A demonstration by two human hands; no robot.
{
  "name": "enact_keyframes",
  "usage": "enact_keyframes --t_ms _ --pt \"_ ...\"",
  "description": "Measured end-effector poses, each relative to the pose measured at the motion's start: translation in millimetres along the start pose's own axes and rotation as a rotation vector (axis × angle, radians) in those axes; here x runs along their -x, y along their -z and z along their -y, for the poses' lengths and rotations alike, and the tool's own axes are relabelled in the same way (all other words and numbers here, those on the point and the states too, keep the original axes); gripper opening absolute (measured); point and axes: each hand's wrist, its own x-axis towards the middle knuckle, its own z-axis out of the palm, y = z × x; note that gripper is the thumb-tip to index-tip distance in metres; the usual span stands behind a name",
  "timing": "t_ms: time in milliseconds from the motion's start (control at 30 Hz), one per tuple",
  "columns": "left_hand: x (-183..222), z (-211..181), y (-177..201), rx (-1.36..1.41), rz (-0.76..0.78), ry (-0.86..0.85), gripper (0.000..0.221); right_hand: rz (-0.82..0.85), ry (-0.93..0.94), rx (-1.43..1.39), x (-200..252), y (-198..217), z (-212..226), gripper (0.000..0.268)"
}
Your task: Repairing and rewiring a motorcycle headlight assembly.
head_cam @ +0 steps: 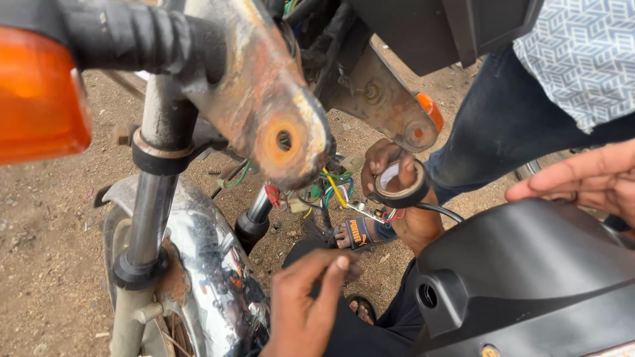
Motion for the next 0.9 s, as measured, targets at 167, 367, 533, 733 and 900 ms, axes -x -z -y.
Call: enact_keyframes --t_ms 167,367,533,733,900 --pt "-3 4 -39 0.583 0.119 0.264 0.042 0.171 0.228 0.088 -10 -1 2 0.050" --pt "-37 -4 -46 0.625 -0.020 0.461 0.040 0.292 -0.345 -0.290 -26 103 -12 0.049" --pt "-42 -2 -57 0.694 -0.023 0.355 0.037 0.406 -0.791 -0.342 -12 -94 100 0.068" --pt "-37 -1 -63 0.697 0.002 0.341 0.038 0.589 -0.040 0.279 16 -112 98 0.074" --pt "-36 -11 -66 0.687 -0.027 0.395 0.045 0.635 -0.556 -0.119 19 -103 112 0.065"
